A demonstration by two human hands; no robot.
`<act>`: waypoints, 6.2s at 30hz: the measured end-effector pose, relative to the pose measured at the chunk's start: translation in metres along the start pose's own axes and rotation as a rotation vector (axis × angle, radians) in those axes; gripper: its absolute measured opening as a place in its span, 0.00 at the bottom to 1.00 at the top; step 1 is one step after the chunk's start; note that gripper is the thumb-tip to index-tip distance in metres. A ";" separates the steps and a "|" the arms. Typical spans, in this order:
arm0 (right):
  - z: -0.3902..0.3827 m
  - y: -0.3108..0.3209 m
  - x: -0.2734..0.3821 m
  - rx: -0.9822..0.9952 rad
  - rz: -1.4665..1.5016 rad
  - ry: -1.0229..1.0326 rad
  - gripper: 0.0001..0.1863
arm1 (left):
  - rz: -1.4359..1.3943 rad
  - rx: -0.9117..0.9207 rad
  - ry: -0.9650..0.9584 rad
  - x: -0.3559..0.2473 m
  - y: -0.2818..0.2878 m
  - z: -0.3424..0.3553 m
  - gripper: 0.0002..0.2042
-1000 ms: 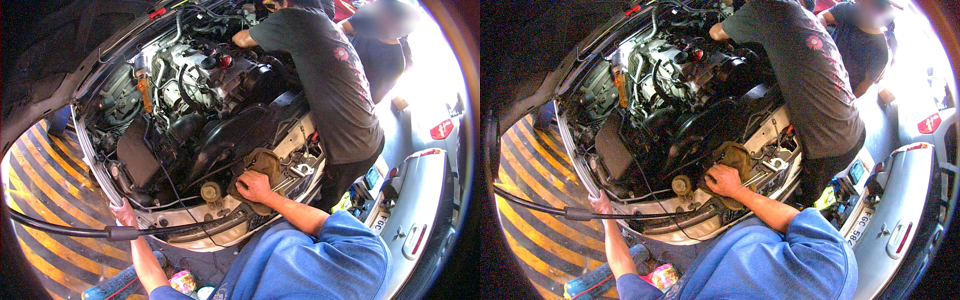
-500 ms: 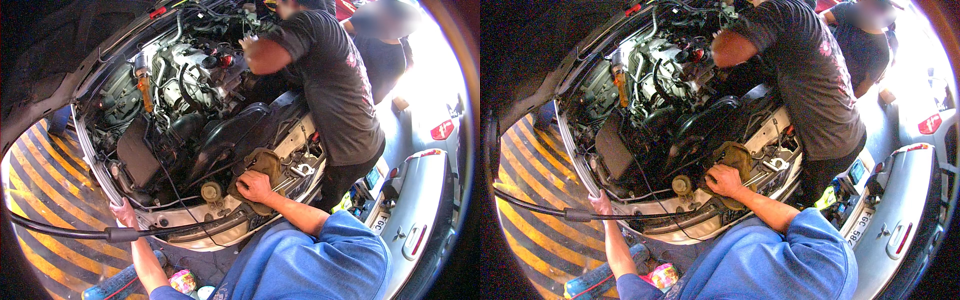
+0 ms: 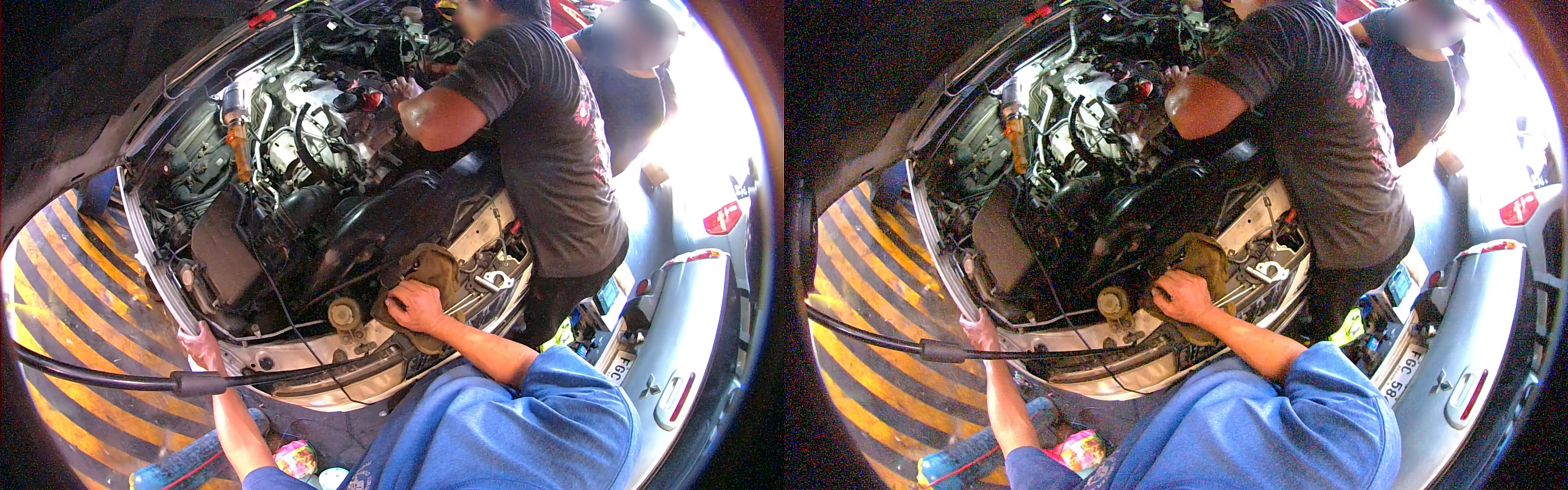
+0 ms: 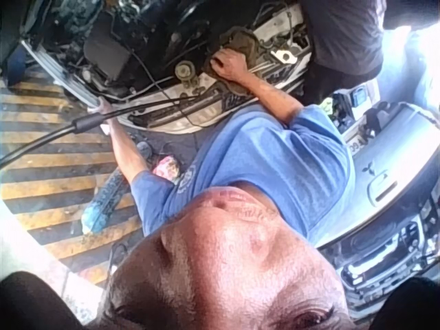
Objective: The person assists with repairing a car engine, retrieves fasteners from a workbench, and wipes components on the vehicle with a cloth.
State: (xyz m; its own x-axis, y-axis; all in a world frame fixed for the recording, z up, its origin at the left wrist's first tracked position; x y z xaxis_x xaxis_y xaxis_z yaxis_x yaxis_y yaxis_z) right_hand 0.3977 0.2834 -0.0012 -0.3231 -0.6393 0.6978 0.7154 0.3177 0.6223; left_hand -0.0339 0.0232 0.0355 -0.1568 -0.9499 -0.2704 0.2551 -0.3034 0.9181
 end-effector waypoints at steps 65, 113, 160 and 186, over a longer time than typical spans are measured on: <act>0.003 -0.002 0.003 -0.008 -0.017 -0.003 0.05 | 0.002 0.054 0.083 -0.003 0.004 0.000 0.32; 0.008 0.001 -0.008 0.050 0.051 -0.011 0.06 | 0.012 -0.013 0.011 0.008 -0.018 0.009 0.28; 0.000 -0.002 0.004 -0.068 -0.071 0.045 0.07 | -0.054 -0.026 0.010 0.019 -0.017 0.009 0.31; -0.002 -0.004 0.001 -0.020 -0.085 -0.009 0.07 | -0.151 -0.171 -0.089 0.023 -0.025 0.014 0.29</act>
State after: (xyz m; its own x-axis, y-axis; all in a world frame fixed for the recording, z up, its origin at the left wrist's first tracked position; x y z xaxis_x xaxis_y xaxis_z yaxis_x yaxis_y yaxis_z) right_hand 0.3958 0.2796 -0.0036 -0.3889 -0.6572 0.6457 0.6972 0.2481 0.6725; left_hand -0.0573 0.0102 0.0101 -0.2870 -0.8846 -0.3676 0.3791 -0.4573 0.8045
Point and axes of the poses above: each hand's wrist, its own z-axis towards the middle knuckle, its own y-axis out of the back of the hand, x = y × z, the point moved 5 cm from there along z, towards the middle knuckle, and after that the axes turned 6 degrees about z, right-handed, at the moved point
